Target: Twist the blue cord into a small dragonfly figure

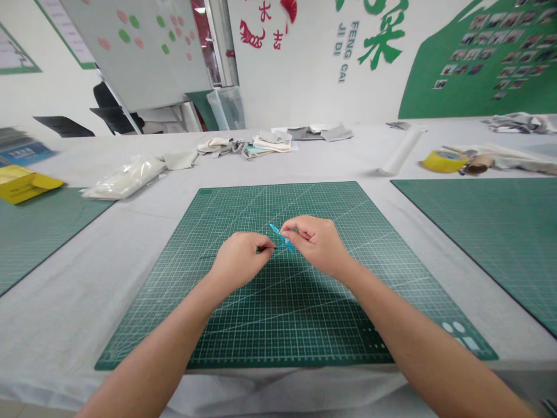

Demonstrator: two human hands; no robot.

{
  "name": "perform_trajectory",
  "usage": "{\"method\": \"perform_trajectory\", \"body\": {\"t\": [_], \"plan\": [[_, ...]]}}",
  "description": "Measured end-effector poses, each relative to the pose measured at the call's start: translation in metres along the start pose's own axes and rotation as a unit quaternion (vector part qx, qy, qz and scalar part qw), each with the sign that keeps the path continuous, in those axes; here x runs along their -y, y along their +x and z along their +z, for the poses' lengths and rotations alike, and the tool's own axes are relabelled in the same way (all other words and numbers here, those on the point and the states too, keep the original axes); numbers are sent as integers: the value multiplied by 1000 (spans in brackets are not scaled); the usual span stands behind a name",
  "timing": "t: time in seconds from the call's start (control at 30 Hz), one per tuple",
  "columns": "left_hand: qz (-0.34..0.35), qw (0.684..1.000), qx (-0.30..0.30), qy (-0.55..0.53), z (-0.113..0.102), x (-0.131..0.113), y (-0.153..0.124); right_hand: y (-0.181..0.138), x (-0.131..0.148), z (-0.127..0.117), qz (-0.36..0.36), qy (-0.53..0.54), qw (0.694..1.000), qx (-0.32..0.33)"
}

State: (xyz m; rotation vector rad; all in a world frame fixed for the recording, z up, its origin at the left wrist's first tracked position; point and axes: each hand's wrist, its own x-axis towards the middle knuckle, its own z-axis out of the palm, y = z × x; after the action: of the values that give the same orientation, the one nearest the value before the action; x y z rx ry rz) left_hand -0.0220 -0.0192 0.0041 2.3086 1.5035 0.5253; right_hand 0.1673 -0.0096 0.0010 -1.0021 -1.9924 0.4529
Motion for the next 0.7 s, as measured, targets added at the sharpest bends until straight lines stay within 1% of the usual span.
{"method": "perform_trajectory", "body": {"t": [0.17, 0.3, 0.37, 0.47, 0.57, 0.67, 0.7], "plan": [[39, 998, 42, 23, -2, -1, -1, -2, -7, 3, -51, -92, 994, -3], [70, 994, 71, 34, -2, -1, -2, -3, -9, 6, -66, -133, 989, 16], [89, 991, 88, 36, -2, -2, -3, -3, -11, 6, -62, -139, 988, 32], [110, 988, 110, 13, -5, -4, -4, 0, -15, 5, -33, -117, 991, 48], [118, 983, 126, -61, -11, -4, -4, 5, -20, 3, 23, -63, 996, 52], [93, 976, 123, -155, -18, -3, -3, 8, -25, 3, 104, -17, 993, 54], [76, 974, 111, -181, -20, -2, -3, 9, -26, 3, 130, -1, 990, 55]]}}
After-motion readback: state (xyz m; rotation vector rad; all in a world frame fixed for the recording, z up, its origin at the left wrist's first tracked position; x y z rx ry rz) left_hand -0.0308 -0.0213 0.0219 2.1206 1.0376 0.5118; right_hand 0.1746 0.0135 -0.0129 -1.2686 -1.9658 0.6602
